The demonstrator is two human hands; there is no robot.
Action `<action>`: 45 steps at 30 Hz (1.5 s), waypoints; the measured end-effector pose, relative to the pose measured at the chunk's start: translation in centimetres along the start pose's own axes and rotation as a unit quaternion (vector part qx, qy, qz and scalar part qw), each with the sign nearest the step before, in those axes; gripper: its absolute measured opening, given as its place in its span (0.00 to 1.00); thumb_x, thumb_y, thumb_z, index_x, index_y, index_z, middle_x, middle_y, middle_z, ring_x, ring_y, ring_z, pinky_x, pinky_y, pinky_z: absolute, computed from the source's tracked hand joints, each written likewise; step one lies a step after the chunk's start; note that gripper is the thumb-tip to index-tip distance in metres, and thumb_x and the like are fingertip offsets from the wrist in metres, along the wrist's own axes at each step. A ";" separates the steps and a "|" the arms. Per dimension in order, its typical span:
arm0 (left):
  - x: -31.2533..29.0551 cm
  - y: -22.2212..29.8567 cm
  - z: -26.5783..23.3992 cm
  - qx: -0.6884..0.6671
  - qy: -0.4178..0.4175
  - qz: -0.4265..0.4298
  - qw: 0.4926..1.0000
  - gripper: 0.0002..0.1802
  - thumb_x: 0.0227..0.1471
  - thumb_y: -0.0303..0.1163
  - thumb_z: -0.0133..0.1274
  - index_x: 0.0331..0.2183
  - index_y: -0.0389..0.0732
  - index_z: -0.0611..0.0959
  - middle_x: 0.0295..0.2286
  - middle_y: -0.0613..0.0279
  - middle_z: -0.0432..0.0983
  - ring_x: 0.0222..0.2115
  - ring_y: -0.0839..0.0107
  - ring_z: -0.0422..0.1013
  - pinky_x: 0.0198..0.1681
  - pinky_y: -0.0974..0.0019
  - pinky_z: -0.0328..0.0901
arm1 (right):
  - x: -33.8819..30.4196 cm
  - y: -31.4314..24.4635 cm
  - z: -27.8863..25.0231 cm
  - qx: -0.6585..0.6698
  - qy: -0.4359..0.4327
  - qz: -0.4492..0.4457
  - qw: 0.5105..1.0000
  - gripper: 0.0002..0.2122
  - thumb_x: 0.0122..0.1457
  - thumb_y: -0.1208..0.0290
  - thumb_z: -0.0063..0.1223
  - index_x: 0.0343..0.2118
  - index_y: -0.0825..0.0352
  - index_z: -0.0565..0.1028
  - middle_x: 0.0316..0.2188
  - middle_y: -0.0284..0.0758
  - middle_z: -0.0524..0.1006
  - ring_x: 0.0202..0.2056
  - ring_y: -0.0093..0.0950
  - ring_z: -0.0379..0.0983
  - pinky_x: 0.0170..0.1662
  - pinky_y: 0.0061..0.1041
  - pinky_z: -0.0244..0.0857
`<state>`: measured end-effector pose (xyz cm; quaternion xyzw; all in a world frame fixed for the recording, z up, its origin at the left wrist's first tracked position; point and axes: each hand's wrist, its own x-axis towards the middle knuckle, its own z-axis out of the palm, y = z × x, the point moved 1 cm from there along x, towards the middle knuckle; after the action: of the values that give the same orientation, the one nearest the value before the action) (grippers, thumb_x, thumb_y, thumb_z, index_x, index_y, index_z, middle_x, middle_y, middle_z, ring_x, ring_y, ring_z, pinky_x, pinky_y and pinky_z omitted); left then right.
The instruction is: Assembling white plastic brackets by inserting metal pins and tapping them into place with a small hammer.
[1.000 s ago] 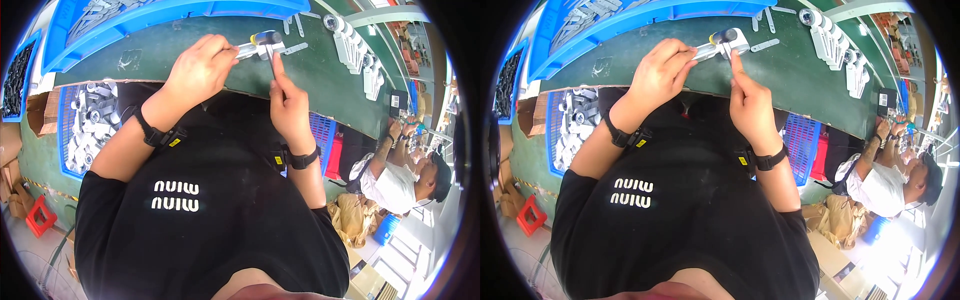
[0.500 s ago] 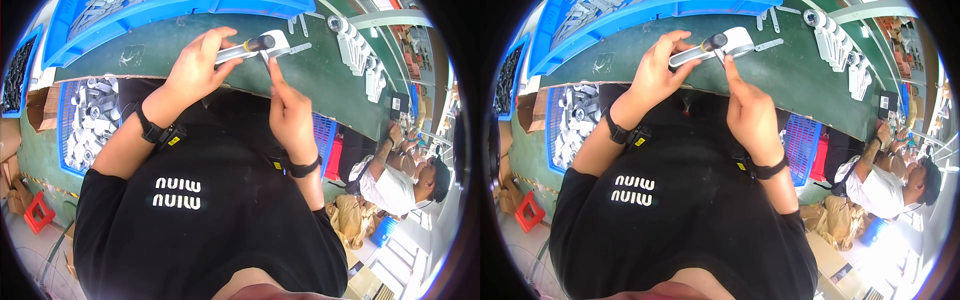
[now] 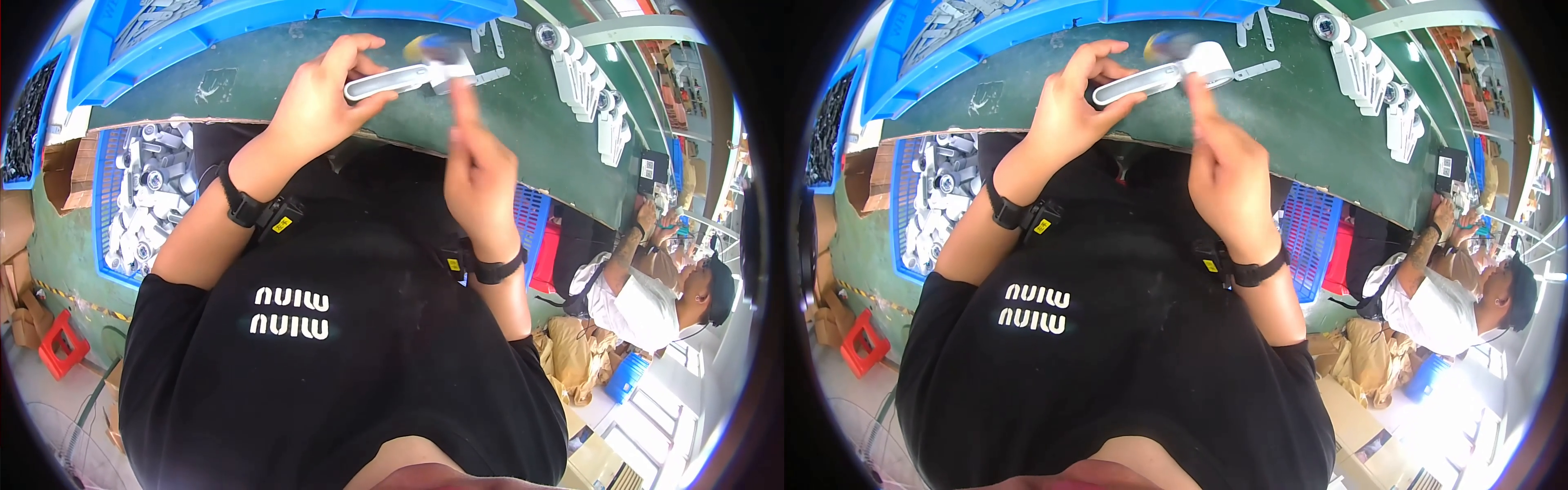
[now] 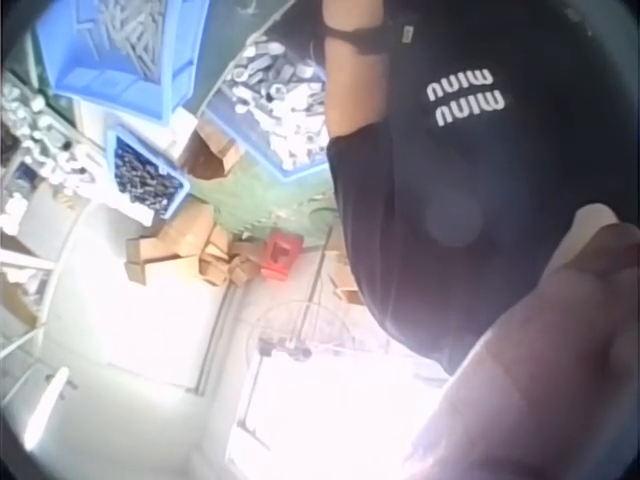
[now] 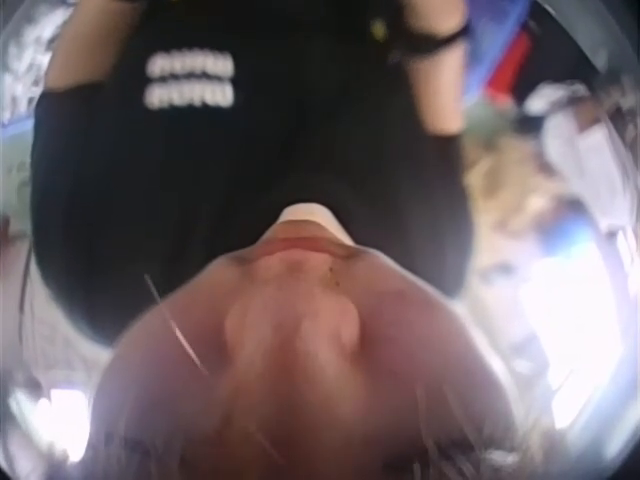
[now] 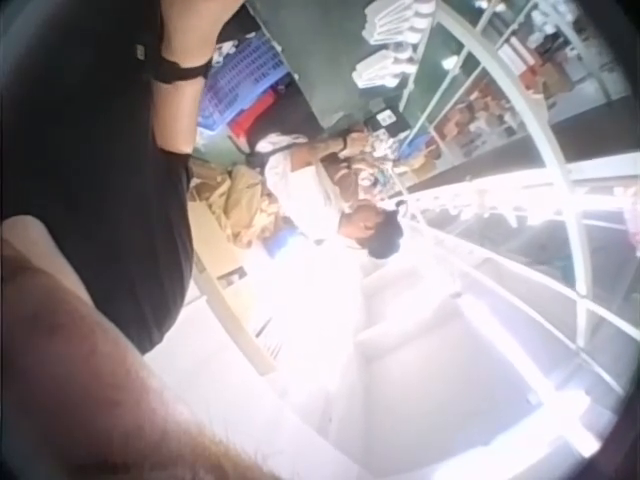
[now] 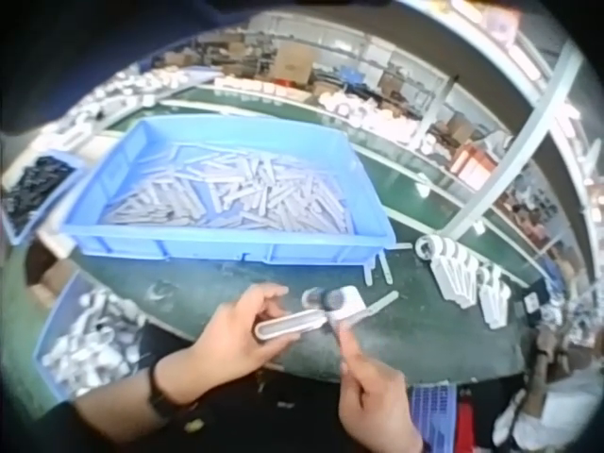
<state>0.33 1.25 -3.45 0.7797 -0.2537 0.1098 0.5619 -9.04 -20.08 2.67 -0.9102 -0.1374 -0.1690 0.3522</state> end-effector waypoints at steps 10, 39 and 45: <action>-0.1 0.0 -0.1 0.013 -0.021 -0.014 1.000 0.35 0.53 0.29 0.74 0.58 0.40 0.75 0.39 0.57 0.89 0.38 0.63 0.85 0.44 0.61 0.78 | -0.8 0.7 -0.5 -0.020 0.004 -0.022 1.000 0.23 0.68 0.84 0.52 0.65 0.65 0.77 0.33 0.46 0.83 0.26 0.30 0.72 0.38 0.24 0.71; -5.4 -1.7 -17.3 -0.107 -0.294 -0.174 0.934 0.17 0.66 0.38 0.62 0.46 0.33 0.89 0.39 0.58 0.87 0.41 0.69 0.81 0.45 0.63 0.74 | -1.8 5.2 -2.8 0.413 0.043 0.252 0.874 0.32 0.70 0.74 0.43 0.77 0.68 0.56 0.23 0.28 0.65 0.19 0.17 0.59 0.22 0.19 0.56; -20.6 -6.9 -32.1 -0.087 -0.106 -0.558 0.818 0.20 0.65 0.45 0.63 0.44 0.36 0.92 0.35 0.62 0.87 0.33 0.72 0.80 0.29 0.67 0.74 | -1.7 5.7 -2.0 0.398 0.050 0.256 0.880 0.32 0.70 0.75 0.46 0.77 0.68 0.58 0.23 0.27 0.66 0.18 0.17 0.60 0.21 0.19 0.57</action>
<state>-9.89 38.37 -7.44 0.7424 0.1587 -0.3281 0.5621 -8.93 -25.76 0.00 -0.6872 0.0629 -0.0493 0.7221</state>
